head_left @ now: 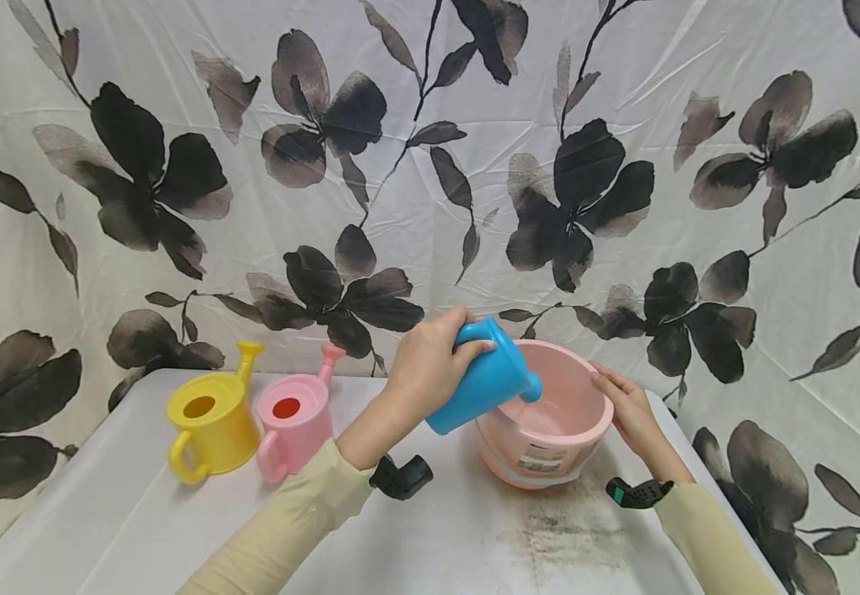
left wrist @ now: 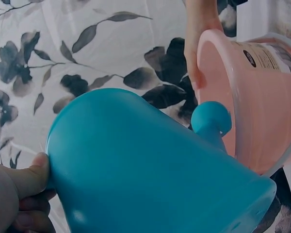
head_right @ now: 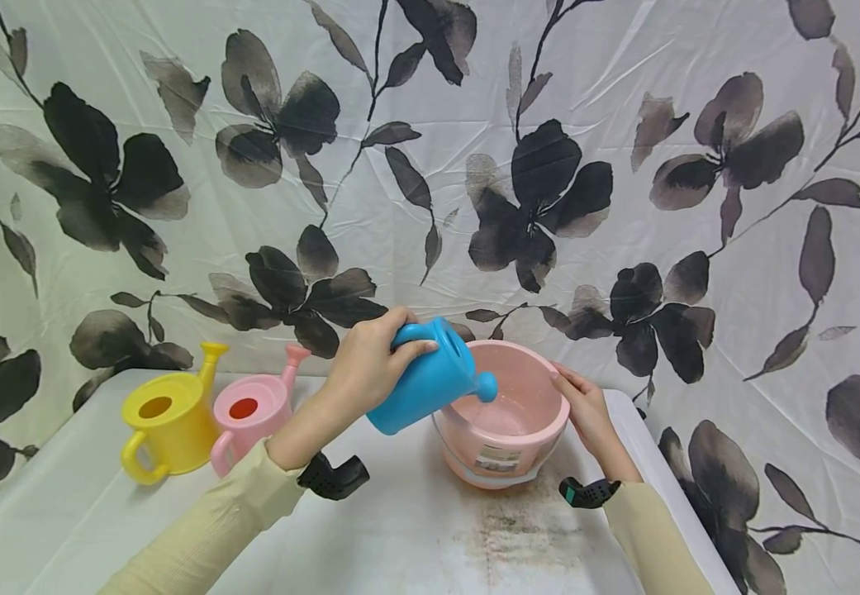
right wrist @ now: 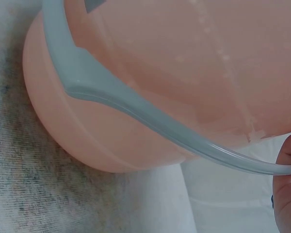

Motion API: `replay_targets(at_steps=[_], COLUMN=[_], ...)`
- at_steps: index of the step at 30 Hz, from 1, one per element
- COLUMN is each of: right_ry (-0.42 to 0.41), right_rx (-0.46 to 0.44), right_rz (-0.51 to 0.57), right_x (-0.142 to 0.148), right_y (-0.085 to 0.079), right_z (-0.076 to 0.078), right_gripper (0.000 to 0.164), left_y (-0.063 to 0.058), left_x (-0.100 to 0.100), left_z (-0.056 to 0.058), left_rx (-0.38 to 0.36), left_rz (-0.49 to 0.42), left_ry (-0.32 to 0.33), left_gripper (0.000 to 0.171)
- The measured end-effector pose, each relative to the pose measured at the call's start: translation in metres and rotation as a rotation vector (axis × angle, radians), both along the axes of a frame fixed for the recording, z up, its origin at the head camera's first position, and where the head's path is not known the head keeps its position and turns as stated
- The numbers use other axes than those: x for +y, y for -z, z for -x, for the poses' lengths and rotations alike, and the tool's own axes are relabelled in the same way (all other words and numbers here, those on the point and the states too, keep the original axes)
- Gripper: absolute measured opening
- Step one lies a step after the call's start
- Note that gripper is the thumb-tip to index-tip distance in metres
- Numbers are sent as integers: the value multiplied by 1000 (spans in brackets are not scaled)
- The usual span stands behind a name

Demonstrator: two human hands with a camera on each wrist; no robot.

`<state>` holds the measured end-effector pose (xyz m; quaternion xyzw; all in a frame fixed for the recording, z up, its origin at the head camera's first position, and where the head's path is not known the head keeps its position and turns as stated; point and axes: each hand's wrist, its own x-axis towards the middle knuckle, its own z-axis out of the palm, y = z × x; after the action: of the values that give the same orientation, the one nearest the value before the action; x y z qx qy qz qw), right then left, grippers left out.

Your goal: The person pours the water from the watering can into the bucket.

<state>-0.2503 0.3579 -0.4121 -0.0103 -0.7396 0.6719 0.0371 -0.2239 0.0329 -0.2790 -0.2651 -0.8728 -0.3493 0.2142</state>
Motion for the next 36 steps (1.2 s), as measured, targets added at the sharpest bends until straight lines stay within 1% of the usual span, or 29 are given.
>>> replay_targets(at_steps=[7,16,24,36], right_ry=[-2,-1,3,10], right_rx=[-3,-3,-14,-9], right_rz=[-13,-9,-30,-7], right_x=[0,0,0,-1], right_y=[-1,-1,-1,-1], right_z=[-1,-1,-1,-1], right_gripper=[63,63,64,63], left_y=[-1,-3,-5,-9], left_x=[1,0,-1,0], left_z=[-1,-2,0,-1], left_rx=[17,0,-6,-17], left_rz=[9,12,19,43], left_ry=[-7,-4,-5,-9], left_gripper=[23,23,23,23])
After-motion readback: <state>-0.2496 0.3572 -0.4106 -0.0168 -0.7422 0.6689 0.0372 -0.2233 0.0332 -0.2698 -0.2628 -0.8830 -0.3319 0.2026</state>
